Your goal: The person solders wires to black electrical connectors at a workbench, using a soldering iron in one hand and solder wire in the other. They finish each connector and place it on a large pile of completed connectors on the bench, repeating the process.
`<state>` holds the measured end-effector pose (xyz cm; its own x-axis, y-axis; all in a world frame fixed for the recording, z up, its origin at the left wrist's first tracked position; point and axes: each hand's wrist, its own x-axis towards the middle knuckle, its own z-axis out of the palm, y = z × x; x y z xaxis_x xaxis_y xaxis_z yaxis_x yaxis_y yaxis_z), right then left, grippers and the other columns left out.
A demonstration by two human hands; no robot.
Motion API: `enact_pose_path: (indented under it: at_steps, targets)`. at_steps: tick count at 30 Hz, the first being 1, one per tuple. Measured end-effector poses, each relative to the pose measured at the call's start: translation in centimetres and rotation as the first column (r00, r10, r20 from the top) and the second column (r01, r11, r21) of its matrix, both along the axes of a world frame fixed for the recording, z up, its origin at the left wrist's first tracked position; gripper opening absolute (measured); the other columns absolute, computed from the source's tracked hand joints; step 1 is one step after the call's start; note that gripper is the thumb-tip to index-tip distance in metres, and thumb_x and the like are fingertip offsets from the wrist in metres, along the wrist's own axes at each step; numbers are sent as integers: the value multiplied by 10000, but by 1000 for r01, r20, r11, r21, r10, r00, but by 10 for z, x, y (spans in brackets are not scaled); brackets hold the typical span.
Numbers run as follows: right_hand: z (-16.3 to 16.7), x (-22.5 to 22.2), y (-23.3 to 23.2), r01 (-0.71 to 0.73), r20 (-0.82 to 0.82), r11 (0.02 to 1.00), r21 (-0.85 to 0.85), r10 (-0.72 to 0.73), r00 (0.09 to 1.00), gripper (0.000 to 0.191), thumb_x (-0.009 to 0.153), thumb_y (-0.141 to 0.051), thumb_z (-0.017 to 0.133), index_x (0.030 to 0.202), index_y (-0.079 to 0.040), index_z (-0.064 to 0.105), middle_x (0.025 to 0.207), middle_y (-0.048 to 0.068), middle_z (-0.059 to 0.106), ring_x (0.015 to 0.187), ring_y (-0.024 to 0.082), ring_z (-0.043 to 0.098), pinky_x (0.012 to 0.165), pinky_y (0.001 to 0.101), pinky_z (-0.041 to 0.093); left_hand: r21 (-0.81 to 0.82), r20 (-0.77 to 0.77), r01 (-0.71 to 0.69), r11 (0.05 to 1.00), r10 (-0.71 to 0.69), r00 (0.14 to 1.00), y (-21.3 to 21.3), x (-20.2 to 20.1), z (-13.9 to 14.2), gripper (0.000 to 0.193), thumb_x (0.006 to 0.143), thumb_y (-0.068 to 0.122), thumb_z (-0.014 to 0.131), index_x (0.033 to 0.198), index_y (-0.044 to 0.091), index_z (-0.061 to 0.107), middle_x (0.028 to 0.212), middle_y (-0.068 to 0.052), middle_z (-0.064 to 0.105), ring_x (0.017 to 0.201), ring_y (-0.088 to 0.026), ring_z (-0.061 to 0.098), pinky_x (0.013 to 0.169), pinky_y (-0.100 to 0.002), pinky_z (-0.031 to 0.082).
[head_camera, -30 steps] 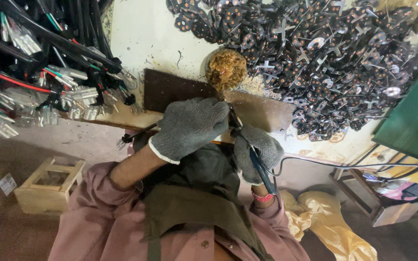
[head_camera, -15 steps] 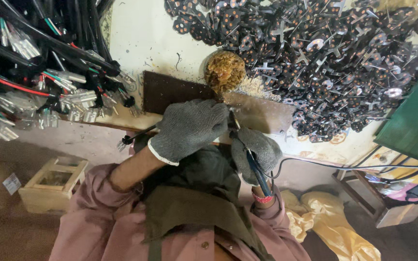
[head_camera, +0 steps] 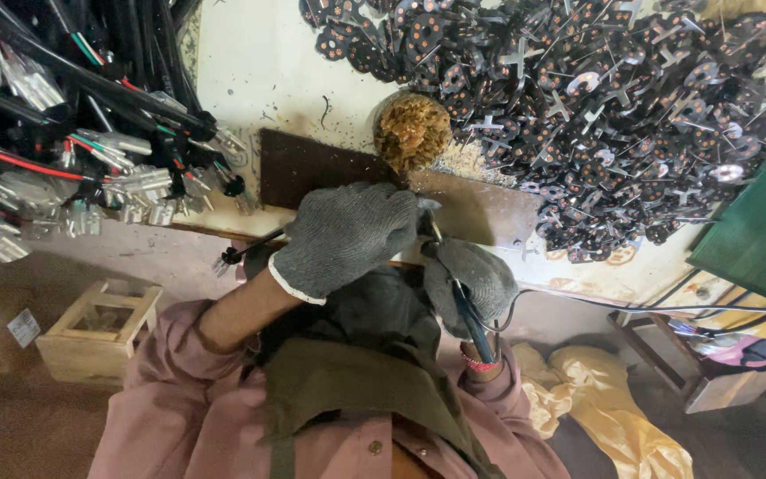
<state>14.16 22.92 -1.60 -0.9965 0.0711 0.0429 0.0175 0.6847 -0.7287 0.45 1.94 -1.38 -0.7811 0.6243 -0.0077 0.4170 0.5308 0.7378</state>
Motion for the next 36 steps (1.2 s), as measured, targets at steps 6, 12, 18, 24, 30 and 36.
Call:
enact_pose_path:
  at_steps: [6,12,18,24,30,36]
  targets:
    - [-1,3,1,-4,23,998,62,2,1000,256,818,-187,788,1044,-74,751,1032,115,763,978,325,751,901,426,591,32,-5,-34,999,34,999,0,1,0,140,895,264,726,930,156,643,792,-45,631,699,-261,658,574,-439,516]
    - [-3,5,3,3,25,998,69,-4,1000,286,804,-233,793,1041,-77,751,1031,120,760,963,325,748,879,417,589,13,-37,-6,1000,7,999,0,1,-2,146,906,266,723,937,146,646,797,-45,624,702,-255,654,566,-433,514]
    - [-2,4,1,11,8,1000,-20,-11,1000,301,823,-214,759,1078,-56,737,1051,127,757,996,337,744,933,444,579,-9,-23,5,1000,-5,1000,0,1,-2,163,902,296,711,972,159,655,806,-42,630,713,-254,659,575,-436,516]
    - [-5,11,7,46,39,997,69,-49,998,279,825,-205,774,1062,-63,738,1028,136,754,977,325,749,895,411,601,21,-19,5,1000,-4,1000,-1,1,-2,205,882,301,714,1001,144,657,853,-50,656,726,-260,666,585,-438,521]
    - [-11,19,6,98,55,995,-1,-98,994,289,827,-203,791,1067,-50,740,1016,127,763,960,312,753,900,408,598,-8,-32,-5,1000,5,999,0,1,-3,184,892,266,715,1013,136,664,825,-48,650,712,-257,669,578,-439,524]
    - [-5,3,2,134,-3,991,-16,-134,991,230,889,-236,756,1013,-48,705,949,116,738,877,283,728,819,380,577,40,-47,-17,999,19,999,-1,0,0,217,881,263,717,1044,129,667,845,-50,656,717,-262,667,581,-437,522]
